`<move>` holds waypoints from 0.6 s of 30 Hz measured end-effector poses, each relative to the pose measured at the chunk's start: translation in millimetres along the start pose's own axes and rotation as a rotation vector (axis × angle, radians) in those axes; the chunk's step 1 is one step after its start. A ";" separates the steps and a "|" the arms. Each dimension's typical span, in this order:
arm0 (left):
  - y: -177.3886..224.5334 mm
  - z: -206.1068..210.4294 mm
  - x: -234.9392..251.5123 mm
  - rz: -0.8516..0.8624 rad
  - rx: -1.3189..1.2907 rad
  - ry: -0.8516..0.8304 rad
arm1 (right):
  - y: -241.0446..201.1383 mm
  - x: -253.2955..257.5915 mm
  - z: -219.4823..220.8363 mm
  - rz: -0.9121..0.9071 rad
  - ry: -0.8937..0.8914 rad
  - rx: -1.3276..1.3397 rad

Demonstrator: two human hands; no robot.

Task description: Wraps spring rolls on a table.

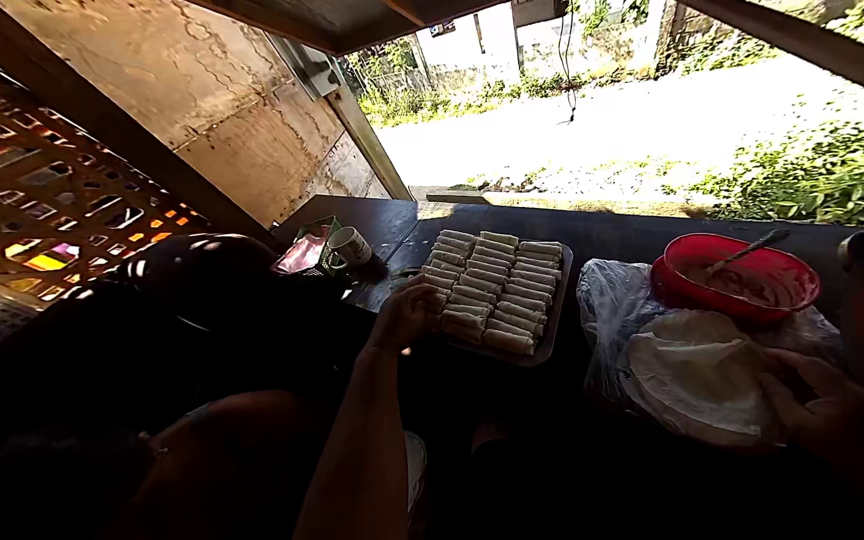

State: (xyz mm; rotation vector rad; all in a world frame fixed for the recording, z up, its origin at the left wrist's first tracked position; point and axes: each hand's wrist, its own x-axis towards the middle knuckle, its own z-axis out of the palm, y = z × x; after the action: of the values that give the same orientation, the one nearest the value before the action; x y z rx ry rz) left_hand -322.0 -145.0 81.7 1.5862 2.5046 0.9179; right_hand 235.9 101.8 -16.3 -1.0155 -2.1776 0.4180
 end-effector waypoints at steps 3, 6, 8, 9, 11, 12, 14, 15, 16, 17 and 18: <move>-13.6 12.6 -4.3 -0.006 -0.108 0.072 | 1.1 -0.2 -1.9 0.003 0.000 -0.010; -22.0 9.4 -14.8 0.010 -0.101 0.148 | -5.2 2.5 0.2 -0.024 0.019 -0.015; -4.2 12.9 -19.6 0.100 -0.060 0.253 | -6.4 2.6 -3.3 -0.022 0.028 0.001; 13.8 14.4 -24.2 0.160 -0.075 0.303 | -6.5 2.6 -2.9 -0.012 0.024 0.016; 59.6 22.8 -37.9 0.298 -0.137 0.333 | -5.7 2.1 -1.7 0.012 0.015 0.028; 84.0 32.6 -46.1 0.368 -0.185 0.327 | -5.3 1.8 -1.4 0.025 0.012 0.029; 133.5 61.3 -63.9 0.458 -0.265 0.263 | -6.7 0.8 -3.3 0.061 -0.005 0.034; 156.9 79.2 -71.8 0.470 -0.302 0.210 | -8.7 1.1 -5.9 0.081 -0.016 0.038; 176.9 98.7 -77.2 0.467 -0.334 0.158 | -11.6 2.3 -8.5 0.096 -0.026 0.032; 193.1 118.8 -79.3 0.461 -0.364 0.108 | -16.1 5.6 -11.5 0.103 -0.033 0.008; 205.7 138.6 -78.9 0.453 -0.384 0.059 | -22.1 11.5 -14.8 0.095 -0.041 -0.040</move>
State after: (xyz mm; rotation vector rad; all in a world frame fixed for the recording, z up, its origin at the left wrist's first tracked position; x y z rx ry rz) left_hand -70.8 -85.2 48.2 2.0287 1.8603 1.4051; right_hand 228.9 96.4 11.3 -1.1455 -2.1876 0.4445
